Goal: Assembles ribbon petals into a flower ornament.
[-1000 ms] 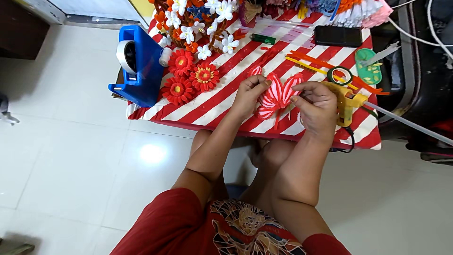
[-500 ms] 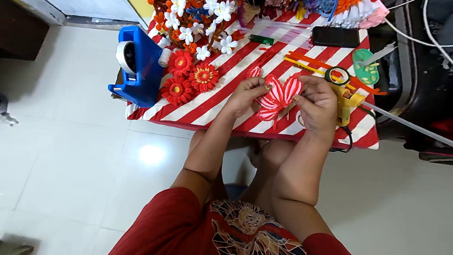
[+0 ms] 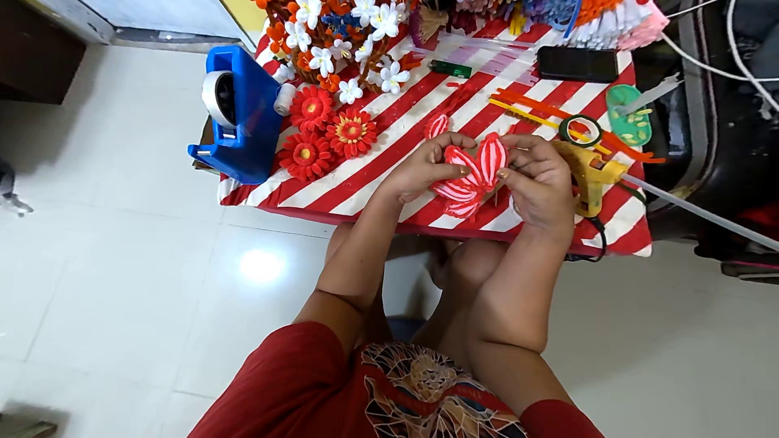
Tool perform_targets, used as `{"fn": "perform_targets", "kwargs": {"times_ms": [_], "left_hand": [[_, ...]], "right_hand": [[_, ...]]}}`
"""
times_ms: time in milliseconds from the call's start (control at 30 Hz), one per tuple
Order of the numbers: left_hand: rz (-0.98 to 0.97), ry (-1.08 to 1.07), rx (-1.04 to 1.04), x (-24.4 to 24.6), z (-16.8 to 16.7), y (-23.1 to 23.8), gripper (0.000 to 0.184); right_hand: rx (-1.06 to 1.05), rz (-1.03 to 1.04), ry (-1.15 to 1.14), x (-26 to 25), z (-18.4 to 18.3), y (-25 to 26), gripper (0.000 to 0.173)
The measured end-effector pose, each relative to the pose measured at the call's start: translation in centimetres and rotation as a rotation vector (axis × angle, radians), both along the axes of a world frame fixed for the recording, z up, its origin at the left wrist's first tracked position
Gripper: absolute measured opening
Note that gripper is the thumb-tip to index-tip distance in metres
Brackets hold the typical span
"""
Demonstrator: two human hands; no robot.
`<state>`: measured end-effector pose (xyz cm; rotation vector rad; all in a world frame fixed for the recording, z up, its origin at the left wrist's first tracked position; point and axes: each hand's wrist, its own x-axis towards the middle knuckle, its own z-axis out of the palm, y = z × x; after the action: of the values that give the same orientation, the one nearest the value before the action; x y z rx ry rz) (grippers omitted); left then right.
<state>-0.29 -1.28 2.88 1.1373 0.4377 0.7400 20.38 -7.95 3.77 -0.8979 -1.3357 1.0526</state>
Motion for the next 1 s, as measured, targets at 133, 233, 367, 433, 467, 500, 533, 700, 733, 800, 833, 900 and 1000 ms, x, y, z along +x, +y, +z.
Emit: {"fn": "perform_targets", "kwargs": {"times_ms": [133, 233, 367, 433, 467, 500, 533, 700, 733, 800, 833, 900, 1000], "left_hand": [[0.067, 0.041, 0.017, 0.3, 0.3, -0.3, 0.014], [0.162, 0.078, 0.087, 0.7, 0.4, -0.5, 0.008], [0.230, 0.062, 0.079, 1.1, 0.5, -0.8, 0.006], [0.242, 0.069, 0.061, 1.1, 0.6, -0.9, 0.007], [0.248, 0.071, 0.053, 1.1, 0.6, -0.9, 0.008], [0.256, 0.074, 0.047, 1.1, 0.6, -0.9, 0.009], [0.261, 0.078, 0.039, 1.1, 0.6, -0.9, 0.010], [0.266, 0.079, 0.003, 1.0, 0.7, -0.9, 0.014], [0.265, 0.075, -0.001, 1.0, 0.7, -0.9, 0.014], [0.259, 0.063, -0.015, 1.0, 0.7, -0.9, 0.014], [0.257, 0.059, -0.017, 1.1, 0.8, -0.9, 0.014], [0.258, 0.050, -0.016, 1.1, 0.7, -1.0, 0.015], [0.257, 0.041, -0.019, 1.1, 0.6, -1.0, 0.015]], "right_hand": [[-0.012, 0.010, 0.012, -0.3, 0.2, -0.1, 0.050], [-0.003, 0.018, 0.008, -0.5, 0.2, 0.0, 0.053], [0.022, 0.034, 0.003, -0.8, 0.2, 0.1, 0.054], [0.030, 0.045, 0.003, -0.9, 0.3, 0.1, 0.053], [0.033, 0.046, 0.000, -0.9, 0.3, 0.2, 0.053], [0.034, 0.047, -0.003, -0.9, 0.3, 0.2, 0.053], [0.034, 0.048, -0.003, -1.0, 0.3, 0.2, 0.053], [0.037, 0.041, 0.018, -1.4, 0.2, 0.3, 0.051], [0.037, 0.037, 0.033, -1.5, 0.2, 0.4, 0.049], [0.033, 0.034, 0.043, -1.5, 0.0, 0.5, 0.048], [0.034, 0.034, 0.043, -1.5, 0.0, 0.5, 0.047], [0.041, 0.037, 0.044, -1.5, 0.0, 0.5, 0.047], [0.045, 0.040, -0.001, -1.4, 0.2, 0.3, 0.051]]}}
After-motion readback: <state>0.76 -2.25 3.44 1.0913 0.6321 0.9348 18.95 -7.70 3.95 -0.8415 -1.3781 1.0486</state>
